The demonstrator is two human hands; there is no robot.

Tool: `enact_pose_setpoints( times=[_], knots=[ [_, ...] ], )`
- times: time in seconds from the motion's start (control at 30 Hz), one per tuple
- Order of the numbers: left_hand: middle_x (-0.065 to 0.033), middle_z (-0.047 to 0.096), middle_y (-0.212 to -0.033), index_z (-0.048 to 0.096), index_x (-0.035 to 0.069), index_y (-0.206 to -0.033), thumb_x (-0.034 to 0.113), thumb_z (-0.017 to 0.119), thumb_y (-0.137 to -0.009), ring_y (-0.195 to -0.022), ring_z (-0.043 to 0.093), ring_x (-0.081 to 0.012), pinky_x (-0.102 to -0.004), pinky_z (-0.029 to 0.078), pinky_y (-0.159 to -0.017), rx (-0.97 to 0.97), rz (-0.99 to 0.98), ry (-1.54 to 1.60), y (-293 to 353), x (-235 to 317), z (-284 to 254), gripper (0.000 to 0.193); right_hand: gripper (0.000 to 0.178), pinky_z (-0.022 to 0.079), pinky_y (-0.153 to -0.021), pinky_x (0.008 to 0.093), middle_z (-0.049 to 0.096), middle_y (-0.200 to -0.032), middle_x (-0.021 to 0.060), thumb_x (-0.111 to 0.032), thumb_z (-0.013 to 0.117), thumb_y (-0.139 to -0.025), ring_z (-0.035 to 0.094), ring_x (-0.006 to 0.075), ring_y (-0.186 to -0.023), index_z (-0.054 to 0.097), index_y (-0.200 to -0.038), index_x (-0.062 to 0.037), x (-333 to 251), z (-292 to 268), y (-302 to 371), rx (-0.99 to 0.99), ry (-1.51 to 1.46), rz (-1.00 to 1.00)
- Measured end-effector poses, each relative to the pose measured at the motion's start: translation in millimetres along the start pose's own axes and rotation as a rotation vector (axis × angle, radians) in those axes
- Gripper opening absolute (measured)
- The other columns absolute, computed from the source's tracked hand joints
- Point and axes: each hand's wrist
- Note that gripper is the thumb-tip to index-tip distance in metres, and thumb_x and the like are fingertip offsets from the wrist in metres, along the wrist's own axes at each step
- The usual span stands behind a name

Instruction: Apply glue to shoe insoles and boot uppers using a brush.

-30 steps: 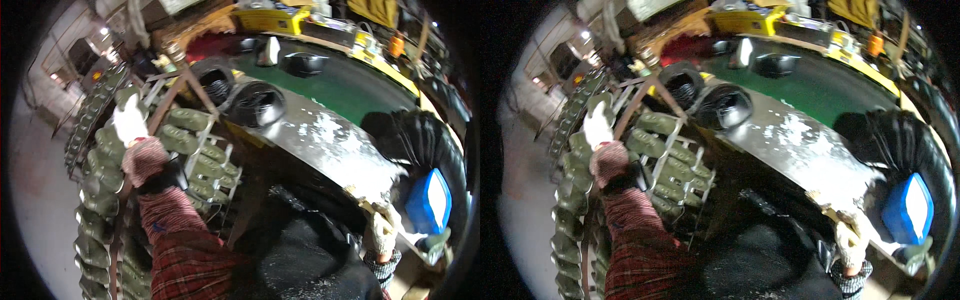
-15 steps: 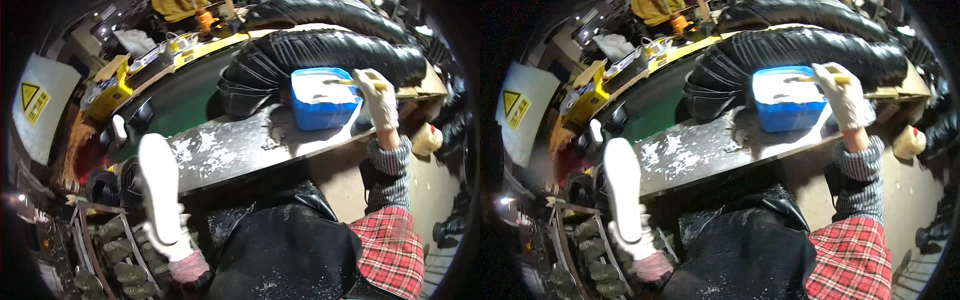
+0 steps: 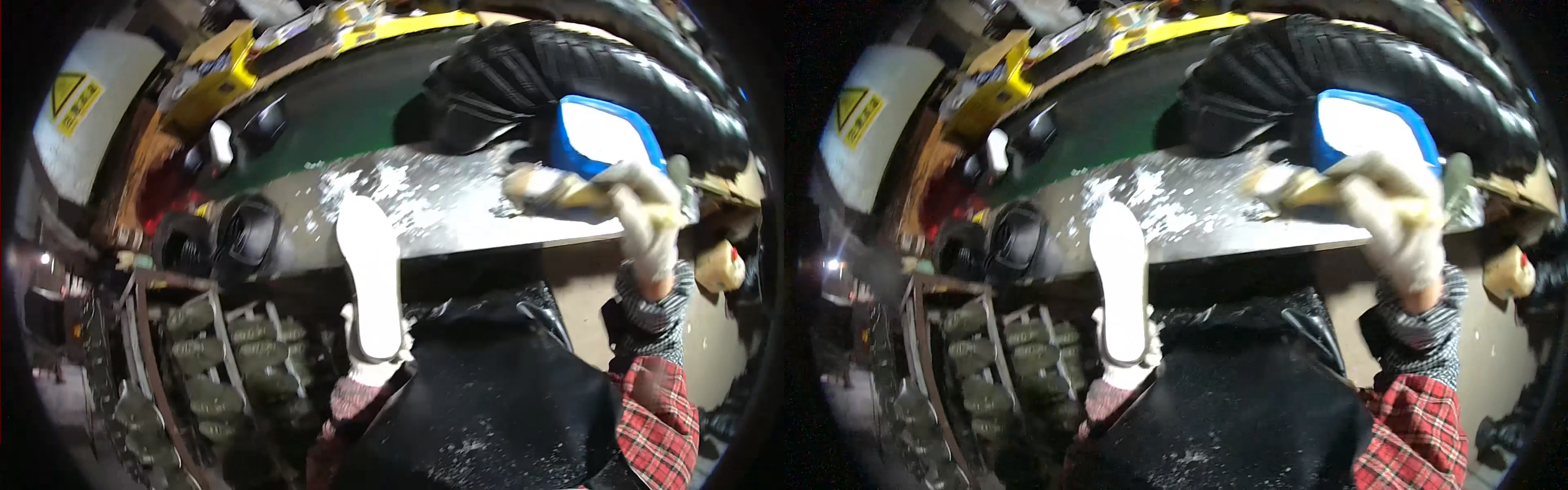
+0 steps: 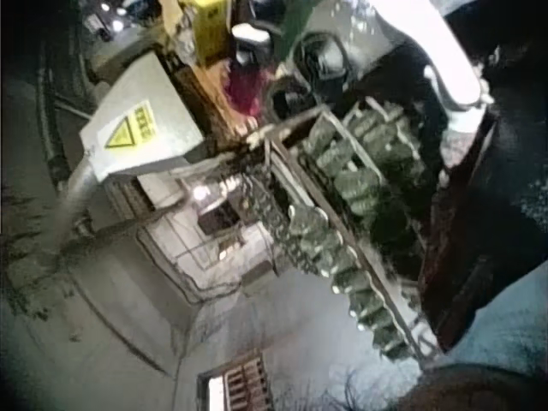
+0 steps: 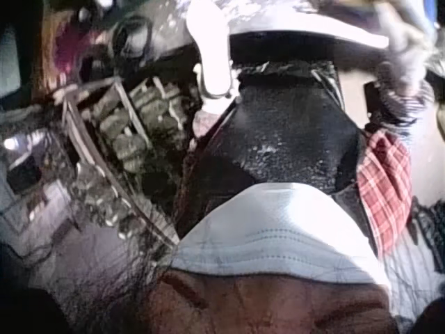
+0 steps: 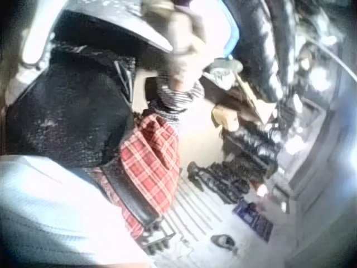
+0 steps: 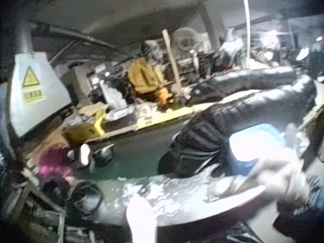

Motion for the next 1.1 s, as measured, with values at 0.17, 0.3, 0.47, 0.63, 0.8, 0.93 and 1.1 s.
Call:
enact_pose_setpoints(
  times=[0.17, 0.3, 0.47, 0.63, 0.8, 0.93, 1.1],
  knots=[
    [-0.0287, 0.065, -0.092, 0.047, -0.006, -0.129, 0.08, 0.047, -0.081, -0.064, 0.066, -0.0432, -0.0527, 0.057, -0.053, 0.001, 0.098, -0.009, -5.2, 2.2, -42.0, 0.098, 0.027, 0.053, -0.072, 0.0353, 0.069, -0.089, 0.0144, -0.023, 0.068, -0.09, 0.067, 0.027, -0.081, 0.068, -0.105, -0.0004, 0.7, 168.3, -20.6, -0.534, -0.284, -0.247],
    [-0.0274, 0.064, -0.088, 0.042, -0.009, -0.133, 0.086, 0.036, -0.08, -0.061, 0.065, -0.0397, -0.0466, 0.055, -0.051, 0.007, 0.017, -0.034, -4.2, 5.4, -43.6, 0.109, 0.023, 0.051, -0.067, 0.0255, 0.07, -0.088, 0.009, -0.02, 0.066, -0.093, 0.064, 0.0108, -0.078, 0.066, -0.105, 0.0004, 36.1, 198.4, -48.6, -0.468, -0.634, 0.274],
    [-0.0289, 0.064, -0.097, 0.039, -0.002, -0.14, 0.081, 0.036, -0.084, -0.072, 0.067, -0.0403, -0.048, 0.058, -0.06, -0.09, -0.061, 0.054, -2.0, 10.2, -50.5, 0.1, 0.02, 0.052, -0.073, 0.0315, 0.069, -0.088, 0.0059, -0.021, 0.066, -0.092, 0.064, 0.0139, -0.083, 0.068, -0.1, -0.0029, 11.6, 161.8, -9.5, -0.664, -0.409, -0.255],
    [-0.0331, 0.048, -0.135, 0.03, 0.011, -0.151, 0.072, 0.036, -0.091, -0.111, 0.054, -0.0581, -0.075, 0.048, -0.079, -0.481, -0.153, 0.308, -20.6, 14.4, -48.9, 0.086, 0.025, 0.048, -0.062, 0.0234, 0.065, -0.078, 0.0032, -0.023, 0.068, -0.093, 0.057, 0.0074, -0.071, 0.066, -0.097, 0.0013, 2.2, 204.7, -72.9, -0.46, -0.375, 0.08],
    [-0.0292, 0.049, -0.135, 0.032, 0.011, -0.15, 0.072, 0.03, -0.093, -0.108, 0.06, -0.0483, -0.0599, 0.058, -0.07, -0.413, -0.071, 0.02, -13.3, 15.7, -67.5, 0.083, 0.018, 0.051, -0.06, 0.0345, 0.064, -0.072, 0.0128, -0.022, 0.067, -0.09, 0.064, 0.0289, -0.066, 0.069, -0.085, -0.0043, -40.1, 179.5, -33.5, -0.834, -0.277, -0.381],
    [-0.0317, 0.058, -0.12, 0.037, 0.009, -0.146, 0.072, 0.033, -0.093, -0.087, 0.065, -0.0527, -0.0648, 0.057, -0.058, -0.158, -0.037, 0.269, -8.1, 13.8, -23.1, 0.082, 0.014, 0.051, -0.059, 0.0295, 0.064, -0.069, 0.0091, -0.016, 0.064, -0.091, 0.064, 0.0188, -0.065, 0.067, -0.083, -0.005, -25.5, 169.9, -21.6, -0.797, -0.239, -0.511],
    [-0.0214, 0.064, -0.115, 0.052, 0.011, -0.133, 0.067, 0.037, -0.094, -0.069, 0.068, -0.0448, -0.0556, 0.057, -0.051, -0.106, 0.133, 0.182, -14.1, 14.0, -8.5, 0.07, 0.019, 0.054, -0.067, 0.0301, 0.071, -0.083, 0.0098, -0.02, 0.068, -0.092, 0.068, 0.0187, -0.075, 0.069, -0.096, -0.0018, -39.8, 159.5, -1.9, -0.868, -0.239, -0.063]
  ],
)
Point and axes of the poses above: each hand's wrist, its own y-axis away from the middle knuckle, its own z-axis out of the palm, x = y × z
